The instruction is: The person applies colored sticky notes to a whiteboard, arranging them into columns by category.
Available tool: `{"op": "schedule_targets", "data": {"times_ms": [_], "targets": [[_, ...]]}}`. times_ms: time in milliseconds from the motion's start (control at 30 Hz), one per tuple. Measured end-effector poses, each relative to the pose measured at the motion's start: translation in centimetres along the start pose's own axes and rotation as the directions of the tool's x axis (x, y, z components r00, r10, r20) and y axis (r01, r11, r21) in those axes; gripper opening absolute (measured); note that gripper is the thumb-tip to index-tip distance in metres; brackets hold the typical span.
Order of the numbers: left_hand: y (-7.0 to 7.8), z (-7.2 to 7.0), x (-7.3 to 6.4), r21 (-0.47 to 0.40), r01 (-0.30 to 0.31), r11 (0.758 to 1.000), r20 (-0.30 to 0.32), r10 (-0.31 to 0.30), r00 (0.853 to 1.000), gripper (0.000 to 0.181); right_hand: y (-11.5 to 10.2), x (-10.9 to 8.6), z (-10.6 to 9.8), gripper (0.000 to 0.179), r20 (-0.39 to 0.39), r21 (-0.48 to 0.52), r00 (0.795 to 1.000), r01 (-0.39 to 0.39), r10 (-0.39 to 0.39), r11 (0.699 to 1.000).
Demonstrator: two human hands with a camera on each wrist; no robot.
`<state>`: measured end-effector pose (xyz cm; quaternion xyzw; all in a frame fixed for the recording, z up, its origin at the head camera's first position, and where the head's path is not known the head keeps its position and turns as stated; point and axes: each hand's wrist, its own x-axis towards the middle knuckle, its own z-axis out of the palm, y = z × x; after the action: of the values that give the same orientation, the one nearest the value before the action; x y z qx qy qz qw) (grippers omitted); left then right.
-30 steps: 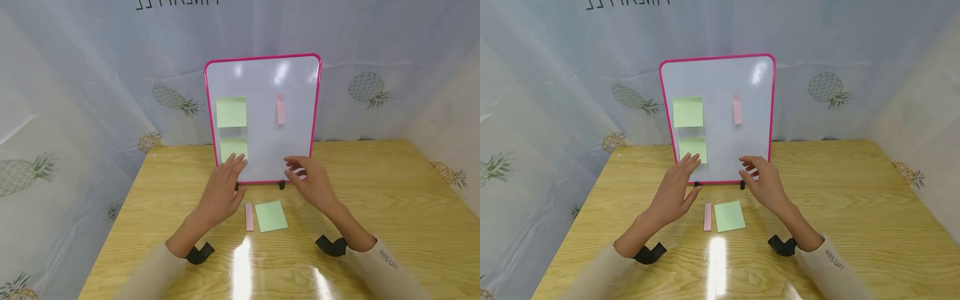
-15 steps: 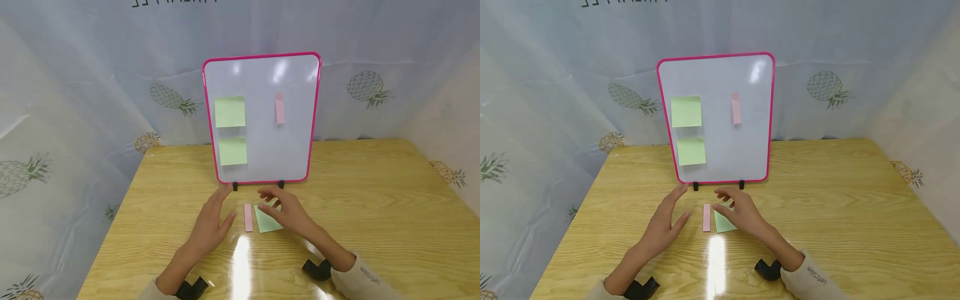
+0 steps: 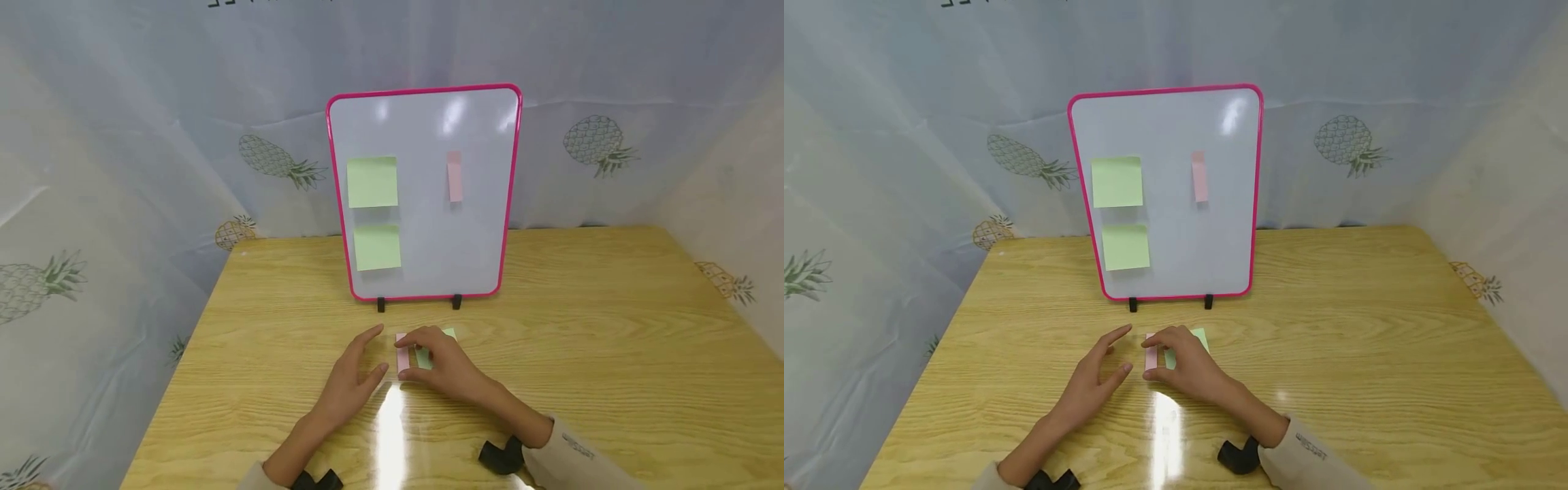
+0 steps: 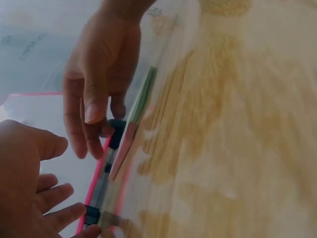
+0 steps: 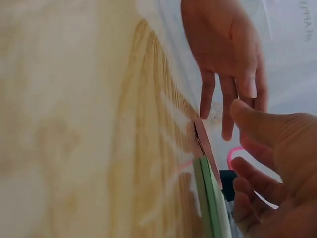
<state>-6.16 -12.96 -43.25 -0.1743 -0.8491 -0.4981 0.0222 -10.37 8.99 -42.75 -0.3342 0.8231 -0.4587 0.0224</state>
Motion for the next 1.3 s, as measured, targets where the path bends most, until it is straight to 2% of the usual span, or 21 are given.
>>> {"op": "schedule_targets", "data": {"times_ms": [133,267,500,700,833,967,1067,1300], "targets": [[-0.9,0.2,-0.2,-0.013,0.001,1.000,-0.029,-0.002,1.000,0.060,0.6,0.0,0.6,0.046,-0.026,-0.033,0.999,0.041,-0.042,0.999],[-1.5,0.4,-0.3,-0.021,-0.029,0.999,-0.053,0.028,0.998,0.062,1.3,-0.2,0.9,0.048,-0.035,-0.072,0.996,0.080,-0.083,0.994],[-2.1,0.9,-0.2,0.024,-0.103,0.994,-0.069,0.105,0.992,0.061,1.8,-0.3,1.0,0.047,-0.027,-0.107,0.997,0.071,-0.075,0.992],[-2.2,1.1,-0.1,0.101,-0.222,0.970,-0.085,0.231,0.969,0.061,1.8,-0.3,0.9,0.048,0.017,-0.134,0.997,0.072,-0.070,0.988],[-2.3,1.2,0.0,0.130,-0.266,0.955,-0.080,0.277,0.957,0.056,1.6,-0.2,0.5,0.044,0.034,-0.137,0.998,0.049,-0.044,0.989],[-2.5,1.1,0.1,0.146,-0.291,0.945,-0.071,0.304,0.950,0.052,1.5,0.0,0.3,0.040,0.061,-0.127,0.998,0.011,-0.003,0.992],[-2.5,1.1,0.0,0.148,-0.292,0.945,-0.062,0.304,0.951,0.050,1.6,0.0,0.3,0.036,0.074,-0.113,0.997,-0.010,0.018,0.994],[-2.7,1.0,0.0,0.134,-0.291,0.947,-0.044,0.300,0.953,0.045,1.4,0.0,0.3,0.035,0.049,-0.077,0.999,-0.011,0.015,0.997]]}}
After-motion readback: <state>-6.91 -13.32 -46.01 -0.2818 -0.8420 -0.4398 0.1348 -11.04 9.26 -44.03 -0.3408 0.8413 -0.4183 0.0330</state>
